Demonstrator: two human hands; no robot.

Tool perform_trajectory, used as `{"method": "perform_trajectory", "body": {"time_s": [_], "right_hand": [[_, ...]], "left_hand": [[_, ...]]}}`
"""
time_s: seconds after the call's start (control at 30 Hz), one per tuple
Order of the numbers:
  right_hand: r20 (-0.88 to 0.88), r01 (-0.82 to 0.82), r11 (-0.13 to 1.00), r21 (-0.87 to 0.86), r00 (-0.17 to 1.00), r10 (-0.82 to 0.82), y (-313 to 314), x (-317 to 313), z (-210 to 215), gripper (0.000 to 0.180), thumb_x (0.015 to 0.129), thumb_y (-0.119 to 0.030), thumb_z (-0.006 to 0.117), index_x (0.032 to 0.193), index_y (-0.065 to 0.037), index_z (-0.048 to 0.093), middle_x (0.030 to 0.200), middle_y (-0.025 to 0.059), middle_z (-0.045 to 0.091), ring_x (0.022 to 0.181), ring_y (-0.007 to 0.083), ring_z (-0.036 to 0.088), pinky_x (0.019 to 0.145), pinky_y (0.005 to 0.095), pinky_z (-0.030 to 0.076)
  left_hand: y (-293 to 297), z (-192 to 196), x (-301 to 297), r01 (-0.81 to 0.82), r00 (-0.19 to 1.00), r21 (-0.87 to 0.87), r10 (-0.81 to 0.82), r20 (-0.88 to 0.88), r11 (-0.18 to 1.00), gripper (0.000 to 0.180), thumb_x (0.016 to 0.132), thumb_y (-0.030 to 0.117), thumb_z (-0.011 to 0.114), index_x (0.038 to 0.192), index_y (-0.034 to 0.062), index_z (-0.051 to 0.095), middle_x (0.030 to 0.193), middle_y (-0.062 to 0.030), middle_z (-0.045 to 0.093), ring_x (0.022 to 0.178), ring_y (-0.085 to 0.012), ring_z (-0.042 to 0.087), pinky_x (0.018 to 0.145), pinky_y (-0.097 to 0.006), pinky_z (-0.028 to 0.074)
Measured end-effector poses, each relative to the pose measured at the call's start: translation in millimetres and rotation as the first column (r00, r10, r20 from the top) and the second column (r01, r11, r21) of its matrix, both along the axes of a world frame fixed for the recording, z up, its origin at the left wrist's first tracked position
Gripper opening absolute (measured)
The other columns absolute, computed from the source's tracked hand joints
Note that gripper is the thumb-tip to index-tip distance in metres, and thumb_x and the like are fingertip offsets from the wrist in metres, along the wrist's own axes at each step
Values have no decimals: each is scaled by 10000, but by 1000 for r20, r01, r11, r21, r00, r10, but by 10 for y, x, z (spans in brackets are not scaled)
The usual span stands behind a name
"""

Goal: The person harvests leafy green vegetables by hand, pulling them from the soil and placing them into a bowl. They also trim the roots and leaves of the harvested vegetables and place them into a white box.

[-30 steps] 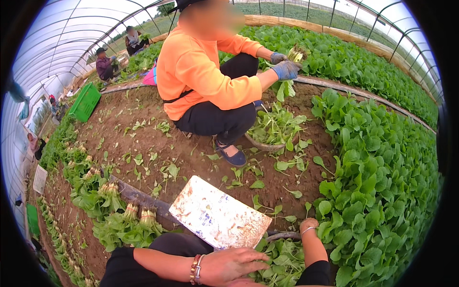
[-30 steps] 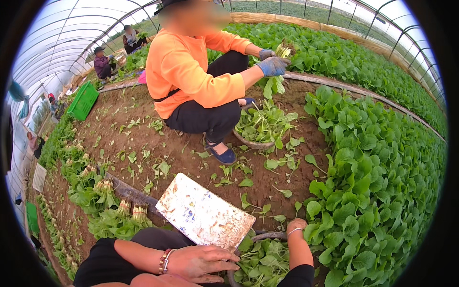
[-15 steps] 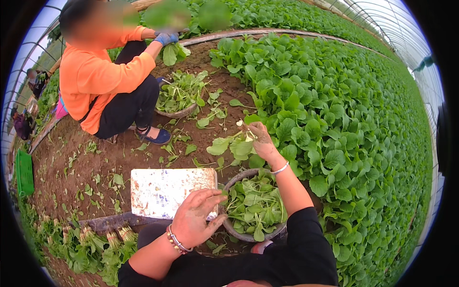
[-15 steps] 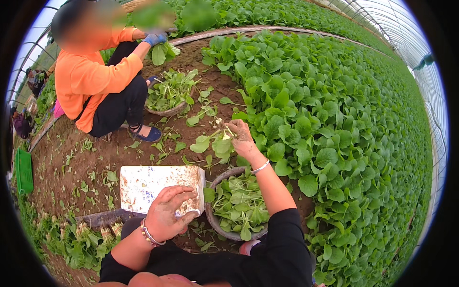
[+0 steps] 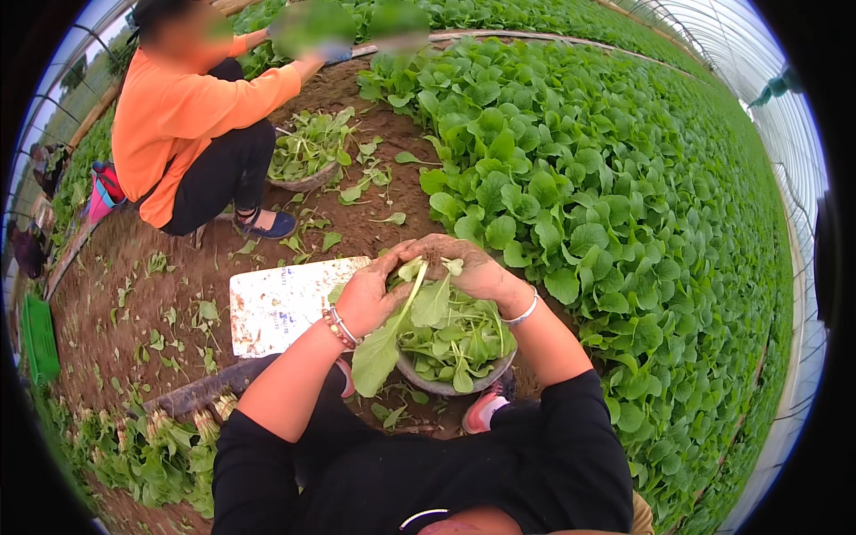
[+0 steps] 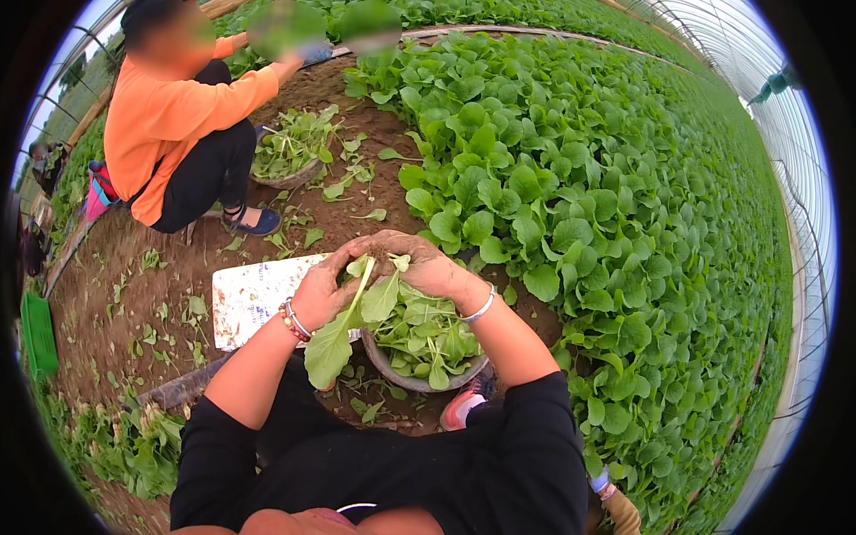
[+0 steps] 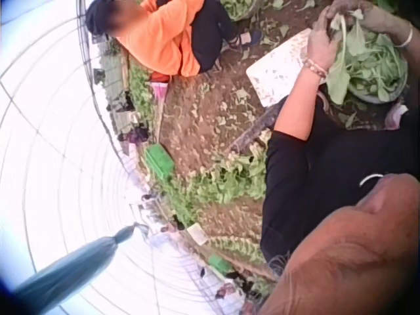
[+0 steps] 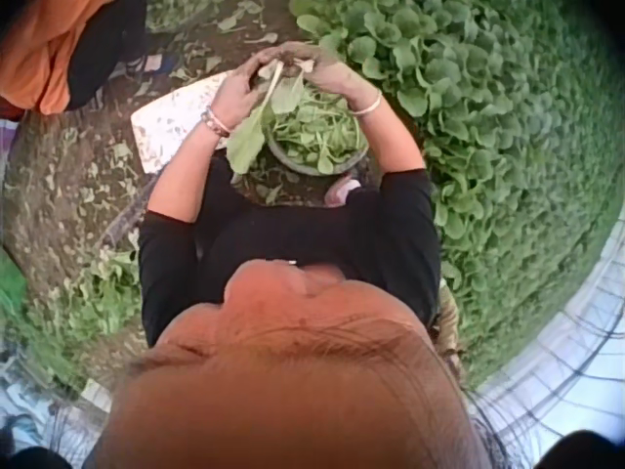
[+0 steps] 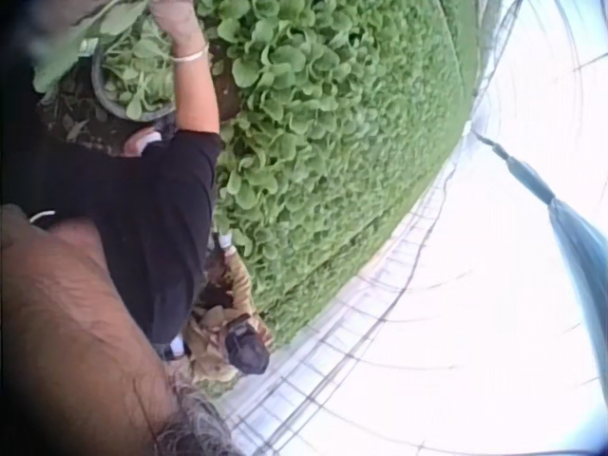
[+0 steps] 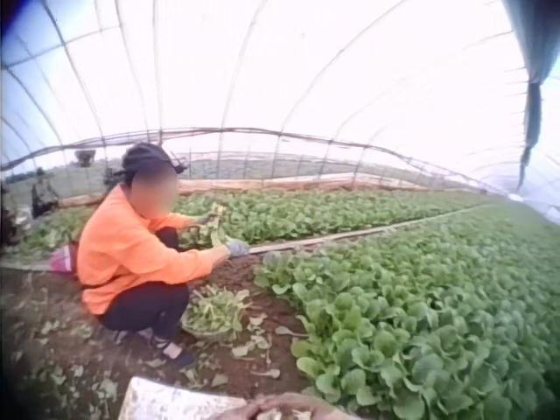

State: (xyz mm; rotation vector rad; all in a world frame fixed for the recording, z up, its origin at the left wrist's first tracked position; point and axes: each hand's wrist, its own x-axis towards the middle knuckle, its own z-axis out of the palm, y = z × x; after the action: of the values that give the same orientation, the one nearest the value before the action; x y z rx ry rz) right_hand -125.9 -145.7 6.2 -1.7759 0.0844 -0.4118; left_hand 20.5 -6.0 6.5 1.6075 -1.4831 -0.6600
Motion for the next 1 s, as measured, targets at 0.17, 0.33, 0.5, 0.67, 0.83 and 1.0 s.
{"method": "perform_trajectory", "body": {"time_s": [0.17,0.33,0.5,0.67,0.83,1.0], "right_hand": [[66,-30,891,454,998,0,55,-130,9,606,864,-272,533,1369,-94,249,1300,109,397,1145,202,439,933,321,381],[-3,254,920,299,964,-266,346,-25,-397,603,791,-95,632,1308,-91,322,1062,67,522,947,126,512,820,270,437],[-352,275,953,130,911,-214,313,-201,-272,302,797,9,540,1097,-17,545,860,50,601,755,110,565,678,244,480],[-338,332,942,-52,882,-329,183,-410,-1001,445,754,-46,595,1190,-77,514,1021,131,603,912,209,602,707,276,492],[-543,111,892,-438,758,-361,347,-535,-1295,811,772,-359,636,1392,-107,178,1242,136,442,1074,218,490,870,324,420],[-166,197,581,789,980,-106,567,-165,-636,323,896,-192,511,1156,-5,471,897,45,598,739,84,579,658,195,471]], "left_hand": [[13,63,-48,-115,887,-65,132,443,991,404,753,162,623,1138,96,521,911,-90,579,830,-276,567,714,-362,468],[-8,-104,-158,-81,782,-207,191,594,975,361,715,161,634,1064,116,552,848,-47,558,781,-230,561,675,-345,469],[56,-208,-68,1,660,-237,177,730,972,305,705,119,581,1009,135,575,837,-15,555,770,-189,554,661,-317,467],[82,-243,-36,28,609,-229,165,776,973,311,698,89,544,1002,144,573,844,-11,553,796,-183,545,647,-319,463],[62,-226,-9,45,552,-293,221,804,955,381,701,80,527,1072,156,565,874,-4,553,799,-183,541,658,-317,459],[88,-168,-94,1,574,-278,227,787,960,417,686,62,561,1090,162,582,888,-11,558,783,-184,543,659,-311,457]]}}
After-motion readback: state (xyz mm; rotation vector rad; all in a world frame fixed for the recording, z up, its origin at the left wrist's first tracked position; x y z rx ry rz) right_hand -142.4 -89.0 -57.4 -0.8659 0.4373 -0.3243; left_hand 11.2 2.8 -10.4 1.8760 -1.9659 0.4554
